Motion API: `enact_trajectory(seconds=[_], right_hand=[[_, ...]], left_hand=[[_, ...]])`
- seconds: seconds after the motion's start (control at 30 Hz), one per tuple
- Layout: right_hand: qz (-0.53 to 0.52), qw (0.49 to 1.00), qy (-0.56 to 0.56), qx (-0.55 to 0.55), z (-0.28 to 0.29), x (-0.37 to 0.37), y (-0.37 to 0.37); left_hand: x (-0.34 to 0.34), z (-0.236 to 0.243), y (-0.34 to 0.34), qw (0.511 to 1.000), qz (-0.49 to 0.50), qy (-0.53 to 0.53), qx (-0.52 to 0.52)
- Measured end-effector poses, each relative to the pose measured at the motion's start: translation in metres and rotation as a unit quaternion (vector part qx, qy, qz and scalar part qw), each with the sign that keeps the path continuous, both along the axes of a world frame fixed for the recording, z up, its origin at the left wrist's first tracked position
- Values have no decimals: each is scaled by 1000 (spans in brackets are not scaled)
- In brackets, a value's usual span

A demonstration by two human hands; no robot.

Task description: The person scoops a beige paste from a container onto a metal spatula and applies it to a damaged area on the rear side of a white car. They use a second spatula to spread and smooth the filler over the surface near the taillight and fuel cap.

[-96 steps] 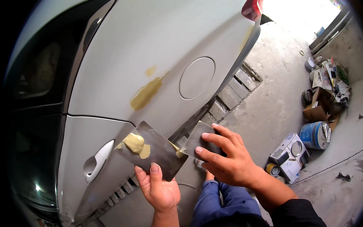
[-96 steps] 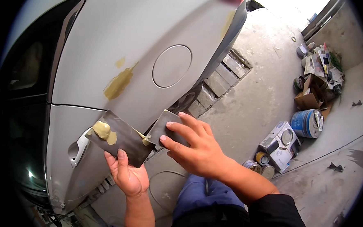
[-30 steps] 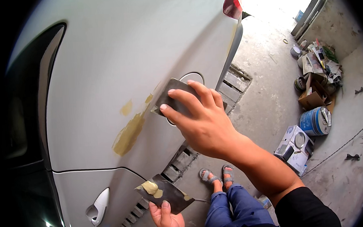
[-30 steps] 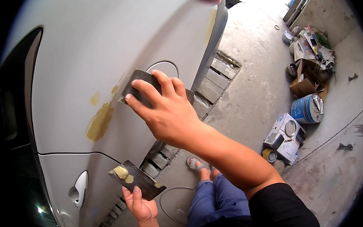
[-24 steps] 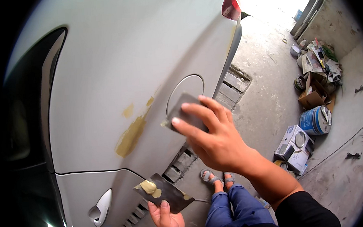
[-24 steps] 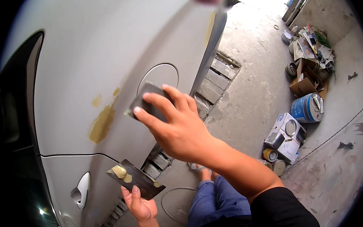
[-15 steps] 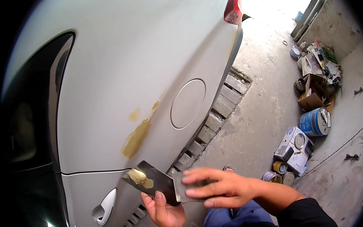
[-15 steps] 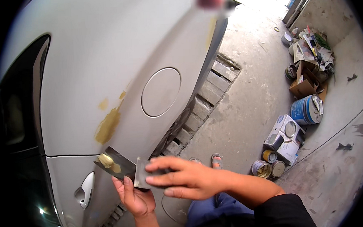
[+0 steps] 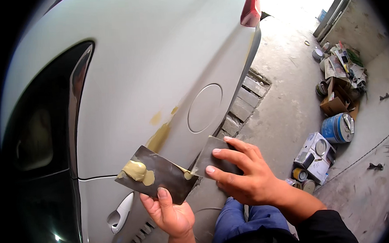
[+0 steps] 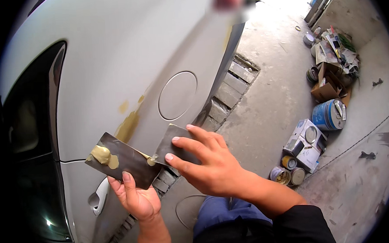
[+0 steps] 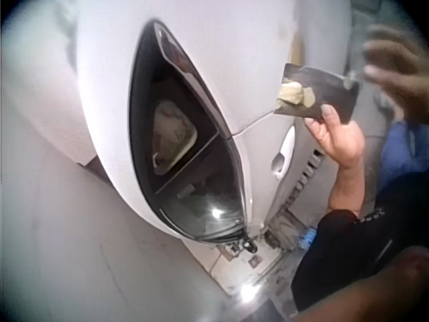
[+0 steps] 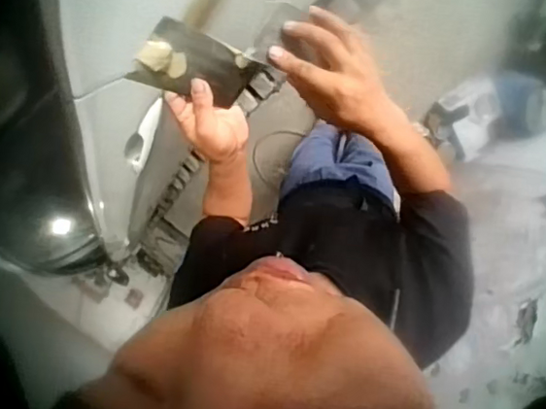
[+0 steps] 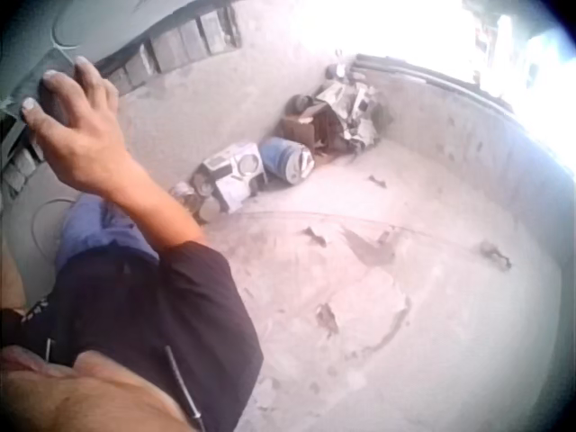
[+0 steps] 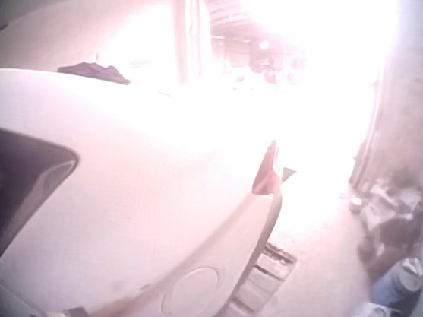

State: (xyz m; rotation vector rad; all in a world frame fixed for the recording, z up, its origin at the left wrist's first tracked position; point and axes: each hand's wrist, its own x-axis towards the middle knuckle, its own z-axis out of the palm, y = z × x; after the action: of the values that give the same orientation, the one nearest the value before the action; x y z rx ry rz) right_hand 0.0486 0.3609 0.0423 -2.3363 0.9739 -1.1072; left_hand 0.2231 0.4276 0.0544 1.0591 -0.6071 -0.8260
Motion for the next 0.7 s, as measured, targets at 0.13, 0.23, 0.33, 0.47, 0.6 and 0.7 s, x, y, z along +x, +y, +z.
enact_trajectory(seconds=[0.13, 0.23, 0.33, 0.47, 0.6, 0.7], right_hand=[[0, 999, 40, -20, 0, -7, -6], [35, 998, 48, -3, -8, -21, -12], [51, 996, 5, 76, -14, -44, -29], [114, 964, -105, 214, -25, -79, -59], [161, 912, -167, 338, -29, -104, -81], [172, 892, -157, 386, -30, -119, -96]], left_hand=[[-17, 4, -13, 1000, -20, -14, -10], [-28, 1, -22, 999, -8, -42, -22], [-34, 7, -36, 989, 39, -119, -78], [-49, 8, -46, 986, 75, -128, -74], [-66, -4, -46, 995, 50, -79, -26], [-73, -21, -31, 1000, 5, -21, 15]])
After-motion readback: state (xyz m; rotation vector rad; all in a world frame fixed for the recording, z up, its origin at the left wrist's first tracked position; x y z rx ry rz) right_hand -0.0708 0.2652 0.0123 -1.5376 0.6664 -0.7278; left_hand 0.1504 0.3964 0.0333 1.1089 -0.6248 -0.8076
